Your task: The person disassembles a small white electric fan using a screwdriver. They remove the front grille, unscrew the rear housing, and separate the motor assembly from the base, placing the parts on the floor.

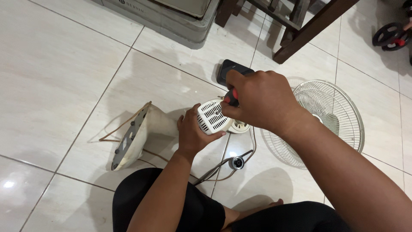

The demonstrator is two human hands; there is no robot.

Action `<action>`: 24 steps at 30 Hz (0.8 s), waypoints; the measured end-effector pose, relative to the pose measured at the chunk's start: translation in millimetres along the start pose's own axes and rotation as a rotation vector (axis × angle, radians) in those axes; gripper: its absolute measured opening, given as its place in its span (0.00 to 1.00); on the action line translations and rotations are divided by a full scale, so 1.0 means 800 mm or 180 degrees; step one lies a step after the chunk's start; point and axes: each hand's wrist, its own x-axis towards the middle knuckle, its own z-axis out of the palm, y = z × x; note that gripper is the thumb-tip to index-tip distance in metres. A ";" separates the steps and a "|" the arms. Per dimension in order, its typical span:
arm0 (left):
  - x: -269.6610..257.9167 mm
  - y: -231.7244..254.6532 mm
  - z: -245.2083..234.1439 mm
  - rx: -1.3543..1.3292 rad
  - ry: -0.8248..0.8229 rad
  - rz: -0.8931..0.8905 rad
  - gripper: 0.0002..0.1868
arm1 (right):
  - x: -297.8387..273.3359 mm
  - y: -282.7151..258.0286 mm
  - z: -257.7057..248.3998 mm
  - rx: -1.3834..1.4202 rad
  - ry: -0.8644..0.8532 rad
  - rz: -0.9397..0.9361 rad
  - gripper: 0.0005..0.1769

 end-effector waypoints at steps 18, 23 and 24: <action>0.001 -0.002 0.002 0.0057 -0.0139 -0.0185 0.65 | 0.021 -0.040 -0.039 -0.0415 -0.1169 -0.0194 0.28; 0.003 0.001 0.000 -0.0004 -0.0214 -0.0269 0.66 | 0.018 -0.032 -0.034 -0.0181 -0.0961 -0.0454 0.22; 0.003 0.002 0.000 -0.0032 -0.0198 -0.0265 0.66 | 0.017 -0.030 -0.032 -0.0221 -0.1010 -0.0475 0.22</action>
